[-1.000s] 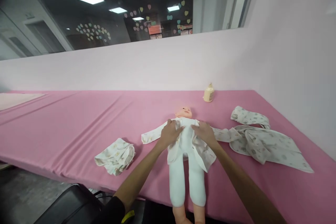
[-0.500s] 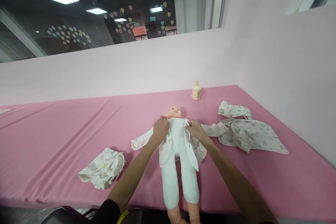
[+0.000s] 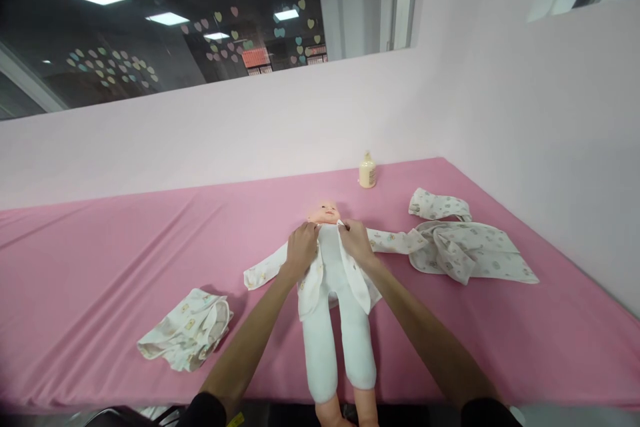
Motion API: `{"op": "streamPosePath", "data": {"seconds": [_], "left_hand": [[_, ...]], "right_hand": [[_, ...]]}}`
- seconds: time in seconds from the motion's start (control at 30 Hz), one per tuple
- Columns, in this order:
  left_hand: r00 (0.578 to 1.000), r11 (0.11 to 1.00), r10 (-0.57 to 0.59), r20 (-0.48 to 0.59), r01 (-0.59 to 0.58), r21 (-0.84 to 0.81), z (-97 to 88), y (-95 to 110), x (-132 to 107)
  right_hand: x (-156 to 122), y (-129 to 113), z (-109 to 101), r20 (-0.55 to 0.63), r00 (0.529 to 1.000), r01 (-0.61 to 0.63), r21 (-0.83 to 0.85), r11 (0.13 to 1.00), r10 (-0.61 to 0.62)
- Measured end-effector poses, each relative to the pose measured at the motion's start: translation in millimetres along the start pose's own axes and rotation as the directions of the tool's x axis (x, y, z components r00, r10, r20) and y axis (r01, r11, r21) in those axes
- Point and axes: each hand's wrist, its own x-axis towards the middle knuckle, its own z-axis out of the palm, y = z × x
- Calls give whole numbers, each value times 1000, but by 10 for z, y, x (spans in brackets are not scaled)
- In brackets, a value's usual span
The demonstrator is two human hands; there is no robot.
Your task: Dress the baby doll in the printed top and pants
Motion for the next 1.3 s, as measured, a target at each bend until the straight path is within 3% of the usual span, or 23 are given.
{"op": "streamPosePath", "data": {"seconds": [0.2,0.47,0.97,1.3], "left_hand": [[998,997,57,-34,-58,-41,99,34,-2],[991,987,107,-82,-116,-112,168,48,1],[986,961,129,-106,-151,-231,184,38,12],[985,920,60,-164,-118,-374,222,36,30]], "right_hand": [[55,-52,173,83,992,97,10,995,-98],[19,-71,148,131,979,160,-11,987,-158],[-202,-93,285,-95,959,251,-145,957,-266],[-264,-50,302,-76,935,339,-94,936,-346]]}}
